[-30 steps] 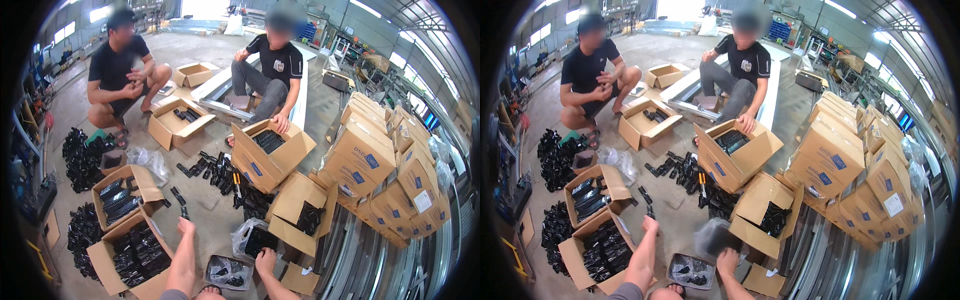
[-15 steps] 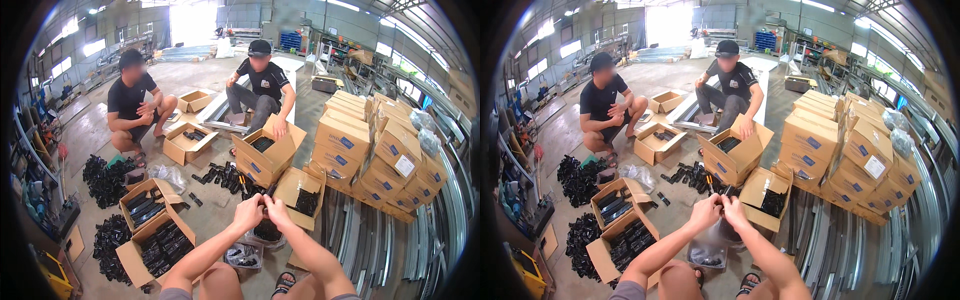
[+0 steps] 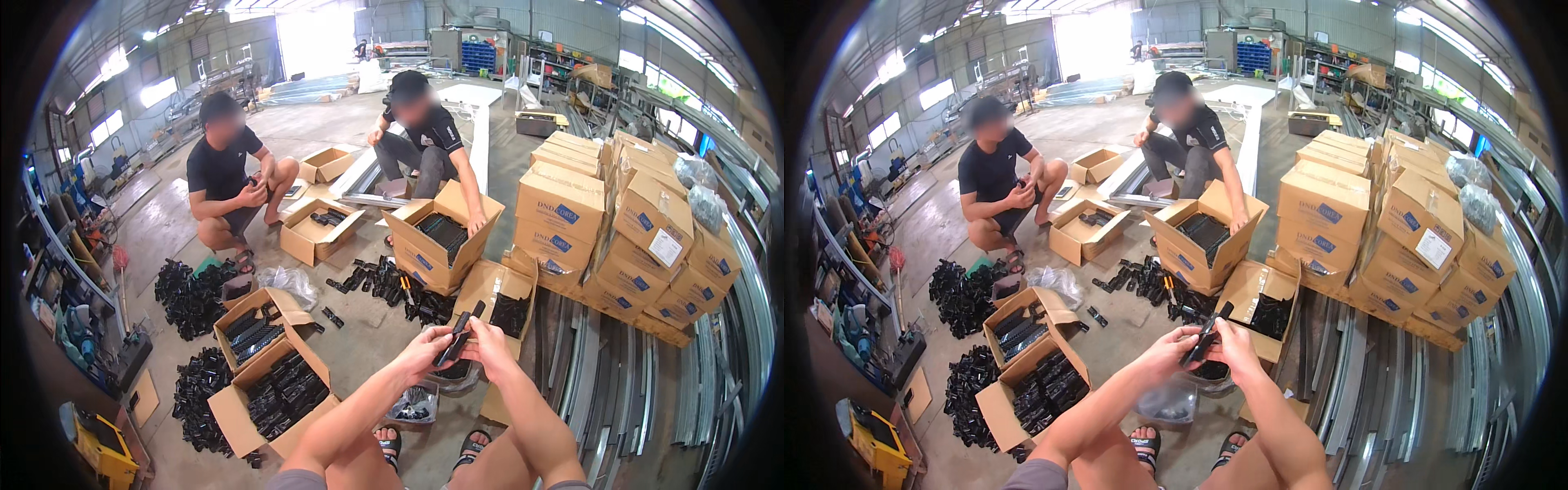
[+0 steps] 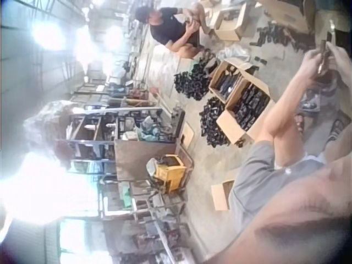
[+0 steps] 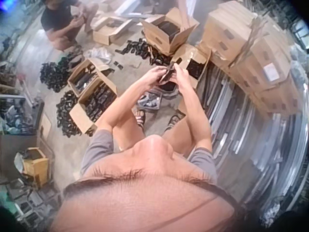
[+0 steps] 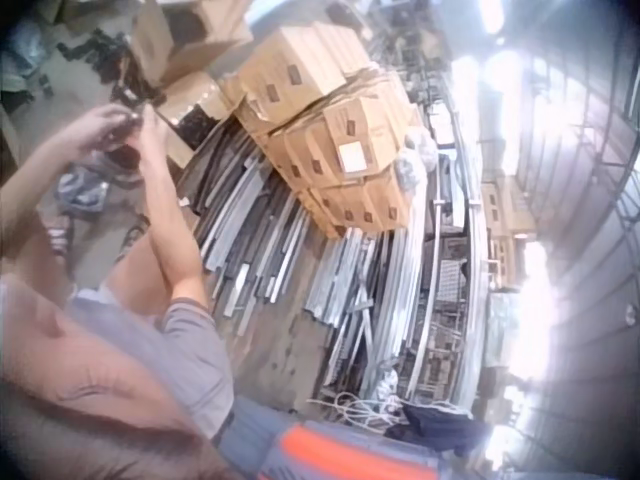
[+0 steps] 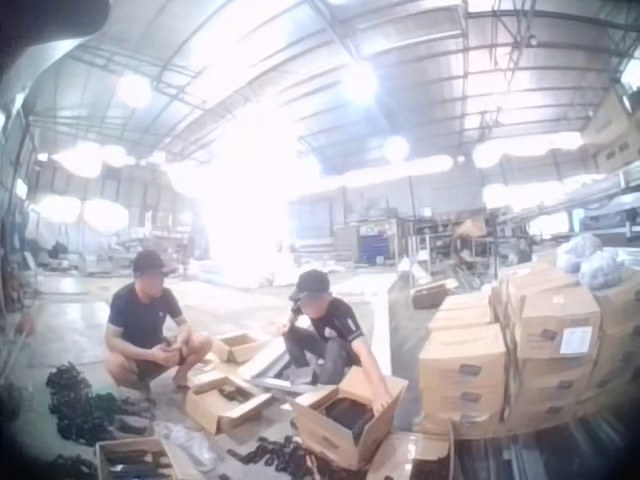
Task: The person holds and turns over black metal tube components by hand while sitting on the floor surrounded by boxes of the same parts.
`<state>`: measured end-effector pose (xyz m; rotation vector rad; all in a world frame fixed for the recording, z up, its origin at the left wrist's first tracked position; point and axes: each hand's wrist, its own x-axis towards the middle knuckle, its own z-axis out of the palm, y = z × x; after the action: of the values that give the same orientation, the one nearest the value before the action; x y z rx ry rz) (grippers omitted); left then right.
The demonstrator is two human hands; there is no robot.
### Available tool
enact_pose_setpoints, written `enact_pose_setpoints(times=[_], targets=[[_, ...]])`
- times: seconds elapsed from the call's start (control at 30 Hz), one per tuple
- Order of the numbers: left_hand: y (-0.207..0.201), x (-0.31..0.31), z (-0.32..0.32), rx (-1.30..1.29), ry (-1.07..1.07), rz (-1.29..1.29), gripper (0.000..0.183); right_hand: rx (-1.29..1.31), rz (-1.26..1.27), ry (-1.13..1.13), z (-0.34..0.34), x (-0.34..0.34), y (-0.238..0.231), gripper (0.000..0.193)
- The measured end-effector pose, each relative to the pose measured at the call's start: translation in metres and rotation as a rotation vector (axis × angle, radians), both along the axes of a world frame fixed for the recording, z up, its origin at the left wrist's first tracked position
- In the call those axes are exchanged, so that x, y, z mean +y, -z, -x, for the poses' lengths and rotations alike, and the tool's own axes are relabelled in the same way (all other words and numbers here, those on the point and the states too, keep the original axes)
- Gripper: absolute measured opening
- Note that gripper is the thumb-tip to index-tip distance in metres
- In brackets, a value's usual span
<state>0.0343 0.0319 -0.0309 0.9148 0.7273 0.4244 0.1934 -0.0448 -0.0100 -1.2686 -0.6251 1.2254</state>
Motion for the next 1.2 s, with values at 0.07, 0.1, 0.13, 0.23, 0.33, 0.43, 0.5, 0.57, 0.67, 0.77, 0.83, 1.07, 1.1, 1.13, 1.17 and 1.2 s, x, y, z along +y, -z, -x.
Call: enact_pose_setpoints(times=[0.07, 0.1, 0.13, 0.23, 0.33, 0.43, 0.5, 0.57, 0.67, 0.77, 0.83, 1.07, 1.1, 1.13, 1.17, 1.2], targets=[[0.002, -0.002, 0.006, -0.098, 0.076, 0.063, 0.040, 0.009, 0.013, -0.016, -0.002, -0.002, 0.000, 0.035], [0.000, -0.005, 0.007, -0.097, 0.074, 0.069, 0.040, 0.014, 0.028, -0.034, -0.002, -0.004, -0.001, 0.035], [-0.005, -0.008, 0.008, -0.088, 0.120, 0.071, 0.042, 0.014, 0.033, -0.034, -0.002, -0.006, -0.002, 0.035], [-0.003, -0.009, 0.009, -0.097, 0.212, 0.070, 0.050, -0.003, 0.022, -0.046, 0.000, -0.013, -0.007, 0.036], [0.000, -0.012, 0.007, -0.169, 0.255, 0.099, 0.053, -0.124, -0.029, -0.004, 0.002, -0.020, 0.000, 0.038], [0.010, -0.014, 0.007, -0.229, 0.226, 0.102, 0.054, -0.274, -0.053, 0.026, 0.010, -0.031, -0.009, 0.036], [0.011, -0.014, 0.009, -0.327, 0.174, 0.132, 0.054, -0.292, -0.058, 0.056, 0.014, -0.032, -0.008, 0.033], [-0.011, -0.019, 0.006, -0.273, 0.158, 0.130, 0.053, -0.629, -0.081, 0.151, 0.006, -0.034, 0.000, 0.036], [-0.011, -0.025, 0.018, -0.078, 0.153, -0.085, 0.058, -0.726, -0.043, 0.135, 0.016, -0.034, -0.006, 0.037], [-0.014, -0.025, 0.018, -0.059, 0.147, -0.187, 0.063, -0.735, -0.069, 0.098, 0.017, -0.034, -0.006, 0.035], [-0.015, -0.023, 0.018, -0.095, 0.156, -0.175, 0.063, -0.531, -0.097, 0.016, 0.017, -0.033, -0.011, 0.030], [-0.021, -0.030, 0.015, -0.054, 0.112, -0.209, 0.064, -0.349, -0.084, -0.045, 0.010, -0.029, -0.001, 0.036], [-0.020, -0.030, 0.015, -0.078, 0.079, -0.192, 0.065, -0.347, -0.084, -0.043, 0.011, -0.028, 0.000, 0.036], [-0.018, -0.031, 0.014, -0.102, 0.046, -0.175, 0.065, -0.260, -0.127, -0.017, 0.013, -0.027, 0.001, 0.035], [-0.016, -0.029, 0.014, -0.100, 0.049, -0.174, 0.065, -0.174, -0.170, 0.009, 0.013, -0.027, 0.002, 0.034], [-0.013, -0.029, 0.014, -0.099, 0.045, -0.206, 0.065, -0.172, -0.166, 0.011, 0.013, -0.027, 0.003, 0.034]])
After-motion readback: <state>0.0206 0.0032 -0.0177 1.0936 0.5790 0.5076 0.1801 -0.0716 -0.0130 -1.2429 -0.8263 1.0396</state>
